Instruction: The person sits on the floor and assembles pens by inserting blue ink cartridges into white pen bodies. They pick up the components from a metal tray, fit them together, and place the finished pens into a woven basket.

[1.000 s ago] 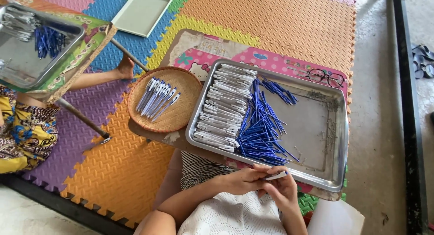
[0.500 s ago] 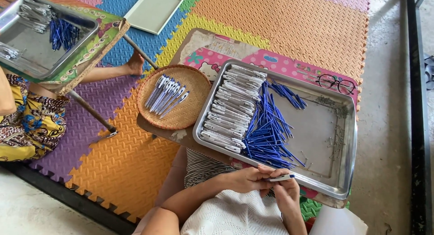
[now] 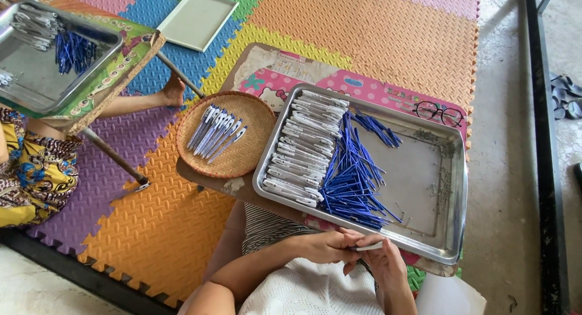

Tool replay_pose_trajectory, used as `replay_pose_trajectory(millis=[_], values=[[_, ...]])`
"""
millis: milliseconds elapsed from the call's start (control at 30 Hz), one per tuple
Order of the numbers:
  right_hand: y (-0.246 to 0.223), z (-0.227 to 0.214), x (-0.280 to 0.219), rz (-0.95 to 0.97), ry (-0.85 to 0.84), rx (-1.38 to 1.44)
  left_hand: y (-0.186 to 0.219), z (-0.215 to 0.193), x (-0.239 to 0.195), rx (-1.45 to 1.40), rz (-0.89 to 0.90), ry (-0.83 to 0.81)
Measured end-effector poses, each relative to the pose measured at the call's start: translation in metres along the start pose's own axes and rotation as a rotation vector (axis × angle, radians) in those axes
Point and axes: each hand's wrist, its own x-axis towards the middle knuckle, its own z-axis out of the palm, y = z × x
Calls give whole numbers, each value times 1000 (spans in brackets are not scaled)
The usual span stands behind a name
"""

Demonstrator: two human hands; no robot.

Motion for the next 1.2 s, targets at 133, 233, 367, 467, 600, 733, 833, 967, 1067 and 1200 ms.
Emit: replay_pose_trajectory(millis=[133,233,367,467,600,733,833,967,1067,1200], values=[[-8,14,10,-148,-22,-86,3,0,6,-203,21,52],[-10,29,11,-250,66,-448,-6,1,7,-206,84,63],[-18,40,18,-238,162,-625,-3,-3,9,-30,109,82],[-11,43,11,-220,165,-472,3,6,5,-44,74,86],[-9,36,12,-167,141,-343,34,7,3,3,-52,113],[-4,6,4,-67,-137,55,45,6,-2,139,-119,94],[9,-12,-3,27,-44,97,45,7,-4,140,-169,90],[-9,11,1,-80,-178,61,30,6,-2,136,-46,-27],[-9,11,-1,-57,-175,77,25,10,1,71,-30,-52],[-12,19,1,-126,-52,-65,31,13,7,-99,-94,42]])
